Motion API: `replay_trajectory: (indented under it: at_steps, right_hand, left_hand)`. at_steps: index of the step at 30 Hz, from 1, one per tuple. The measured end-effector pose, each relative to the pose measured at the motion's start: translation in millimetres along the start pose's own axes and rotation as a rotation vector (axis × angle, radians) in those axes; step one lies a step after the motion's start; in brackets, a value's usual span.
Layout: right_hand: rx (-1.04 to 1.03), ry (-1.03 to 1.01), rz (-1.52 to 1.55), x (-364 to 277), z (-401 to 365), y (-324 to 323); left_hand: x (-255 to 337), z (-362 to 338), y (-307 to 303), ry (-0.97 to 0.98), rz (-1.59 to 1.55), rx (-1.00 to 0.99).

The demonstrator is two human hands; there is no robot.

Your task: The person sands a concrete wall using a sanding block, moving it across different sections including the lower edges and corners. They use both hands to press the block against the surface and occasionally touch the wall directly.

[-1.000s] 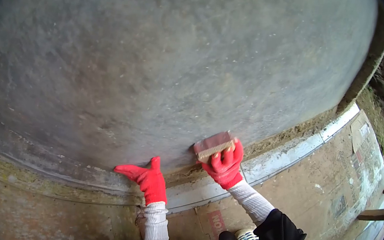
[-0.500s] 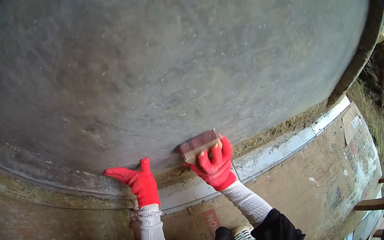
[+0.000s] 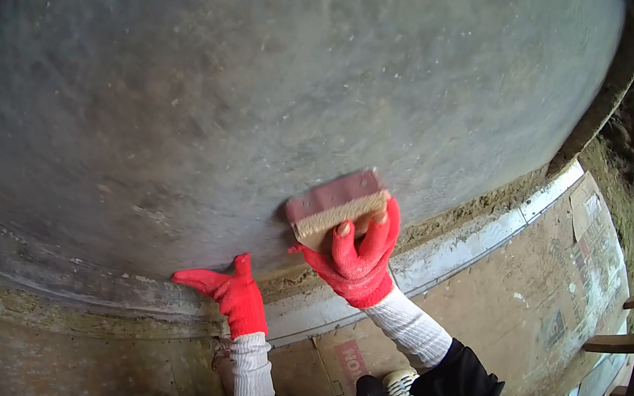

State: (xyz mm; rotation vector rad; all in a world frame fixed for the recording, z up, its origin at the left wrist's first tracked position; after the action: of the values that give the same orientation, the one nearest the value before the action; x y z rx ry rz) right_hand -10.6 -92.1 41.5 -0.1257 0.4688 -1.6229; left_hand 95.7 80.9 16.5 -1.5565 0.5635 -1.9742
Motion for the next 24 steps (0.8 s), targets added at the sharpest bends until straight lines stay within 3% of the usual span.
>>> replay_trajectory:
  at_steps: [3,5,8,9,13,17,23,24]
  right_hand:
    - [0.055,0.029,-0.001,3.3,-10.5,9.8]
    - [0.024,-0.056,0.009,14.7,-60.5,29.9]
    - [-0.097,-0.061,0.019,14.6,-65.4,27.1]
    - [-0.152,-0.014,0.028,8.3,-52.5,19.7]
    - [0.046,0.037,-0.018,-16.4,11.9,6.2]
    - [-0.072,-0.120,0.058,10.2,-77.0,41.3]
    - [-0.024,0.057,0.125,-26.9,6.8,2.1]
    - [-0.043,-0.006,0.092,-26.6,11.5,3.6]
  left_hand:
    - [-5.8,1.8,-1.1,0.031,0.014,0.039]
    - [-4.6,-0.2,0.2,0.070,-0.004,0.038]
    - [3.1,-3.6,-2.4,0.036,-0.002,0.012]
    - [0.3,-3.9,-1.4,0.029,0.012,0.005]
    - [-12.5,0.9,3.2,0.064,-0.002,0.035]
    - [1.2,-2.6,-0.6,0.046,-0.009,0.021]
    - [-11.5,1.0,1.6,0.104,-0.038,0.018]
    - [-14.0,1.7,1.8,0.105,-0.033,0.020]
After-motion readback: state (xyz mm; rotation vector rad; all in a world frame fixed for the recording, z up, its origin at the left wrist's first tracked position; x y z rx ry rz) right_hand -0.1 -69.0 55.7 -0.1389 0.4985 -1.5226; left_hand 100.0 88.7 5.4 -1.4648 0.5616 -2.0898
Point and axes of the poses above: each hand's wrist, its own z-axis towards the middle knuckle, its own y-axis out of the palm, x = y × z, the point moved 2 cm from there along z, towards the middle knuckle, and after that the axes turned 9 degrees about -x, right-handed, at the moved point
